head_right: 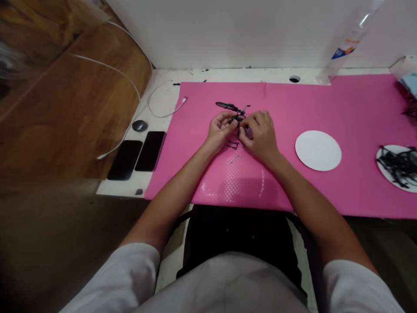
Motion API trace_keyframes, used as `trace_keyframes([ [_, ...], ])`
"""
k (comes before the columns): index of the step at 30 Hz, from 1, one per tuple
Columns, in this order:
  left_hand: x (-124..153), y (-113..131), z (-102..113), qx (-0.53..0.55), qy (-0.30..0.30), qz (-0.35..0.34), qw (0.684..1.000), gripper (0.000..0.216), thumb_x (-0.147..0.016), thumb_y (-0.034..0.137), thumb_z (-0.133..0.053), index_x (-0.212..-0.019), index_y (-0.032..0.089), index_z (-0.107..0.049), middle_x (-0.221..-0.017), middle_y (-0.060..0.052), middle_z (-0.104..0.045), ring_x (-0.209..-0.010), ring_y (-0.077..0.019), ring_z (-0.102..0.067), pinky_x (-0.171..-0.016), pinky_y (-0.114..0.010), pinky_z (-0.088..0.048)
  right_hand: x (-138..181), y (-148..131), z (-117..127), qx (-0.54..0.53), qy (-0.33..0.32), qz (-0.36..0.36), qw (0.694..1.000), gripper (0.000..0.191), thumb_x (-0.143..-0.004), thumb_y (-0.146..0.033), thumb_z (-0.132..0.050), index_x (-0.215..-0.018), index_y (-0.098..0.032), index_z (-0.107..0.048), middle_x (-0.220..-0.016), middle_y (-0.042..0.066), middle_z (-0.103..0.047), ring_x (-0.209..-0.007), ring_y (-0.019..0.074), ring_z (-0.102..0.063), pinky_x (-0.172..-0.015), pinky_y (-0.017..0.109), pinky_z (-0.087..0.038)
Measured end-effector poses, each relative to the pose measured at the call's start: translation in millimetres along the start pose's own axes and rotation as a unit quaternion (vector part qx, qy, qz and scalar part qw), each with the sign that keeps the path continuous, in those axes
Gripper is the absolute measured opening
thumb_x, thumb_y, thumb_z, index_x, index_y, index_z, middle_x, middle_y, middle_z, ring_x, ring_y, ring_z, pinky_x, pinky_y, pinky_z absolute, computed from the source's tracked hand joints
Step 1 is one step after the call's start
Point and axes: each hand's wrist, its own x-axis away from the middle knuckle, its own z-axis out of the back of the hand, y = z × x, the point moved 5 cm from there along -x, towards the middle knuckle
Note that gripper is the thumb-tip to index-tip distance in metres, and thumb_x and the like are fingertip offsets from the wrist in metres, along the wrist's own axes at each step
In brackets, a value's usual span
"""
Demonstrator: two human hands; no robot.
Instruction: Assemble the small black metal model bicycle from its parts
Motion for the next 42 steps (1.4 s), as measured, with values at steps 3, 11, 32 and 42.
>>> trace_keyframes([
  [3, 0.8, 0.0, -1.1, 0.014, 0.0, 0.008, 1.0, 0.07, -0.067, 0.068, -0.108, -0.113, 0.024, -0.078, -0.12, -0.009, -0.085, -0.12, -0.0249, -0.084, -0.114, -0.04, -0.065, 0.2, 0.9, 0.9, -0.029, 0.011, 0.0, 1.0, 0.022, -0.111, -0.041, -0.058, -0.11, -0.025, -0.073, -0.12, 0.016, -0.074, -0.128, 0.0403, -0.066, -0.116, 0.072, -0.052],
  [11, 2.0, -0.8, 0.6, 0.052, 0.022, 0.036, 0.998, 0.069, -0.062, 0.063, -0.112, -0.107, 0.025, -0.076, -0.111, -0.006, -0.086, -0.106, -0.0229, -0.086, -0.109, -0.041, -0.066, -0.8, -2.9, 2.5, -0.051, 0.03, 0.015, 0.998, 0.026, -0.113, -0.046, -0.058, -0.107, -0.025, -0.072, -0.111, 0.015, -0.074, -0.118, 0.0383, -0.068, -0.114, 0.071, -0.053],
  [32, 5.0, 5.0, 1.5, 0.046, 0.093, 0.044, 0.994, 0.065, -0.063, 0.057, -0.113, -0.11, 0.022, -0.086, -0.119, -0.01, -0.084, -0.108, -0.0239, -0.084, -0.107, -0.043, -0.068, -0.3, 17.8, -6.3, -0.015, 0.002, -0.024, 1.0, 0.039, -0.117, -0.056, -0.052, -0.114, -0.024, -0.076, -0.117, 0.016, -0.071, -0.124, 0.0394, -0.064, -0.117, 0.073, -0.05],
  [42, 9.4, 12.0, -2.1, 0.031, 0.13, 0.023, 0.991, 0.057, -0.065, 0.047, -0.113, -0.108, 0.02, -0.087, -0.115, -0.01, -0.085, -0.112, -0.0269, -0.085, -0.109, -0.047, -0.069, -3.6, 26.8, -6.7, 0.0, -0.013, -0.016, 1.0, 0.032, -0.115, -0.051, -0.058, -0.107, -0.024, -0.072, -0.11, 0.014, -0.072, -0.119, 0.0387, -0.066, -0.113, 0.069, -0.054],
])
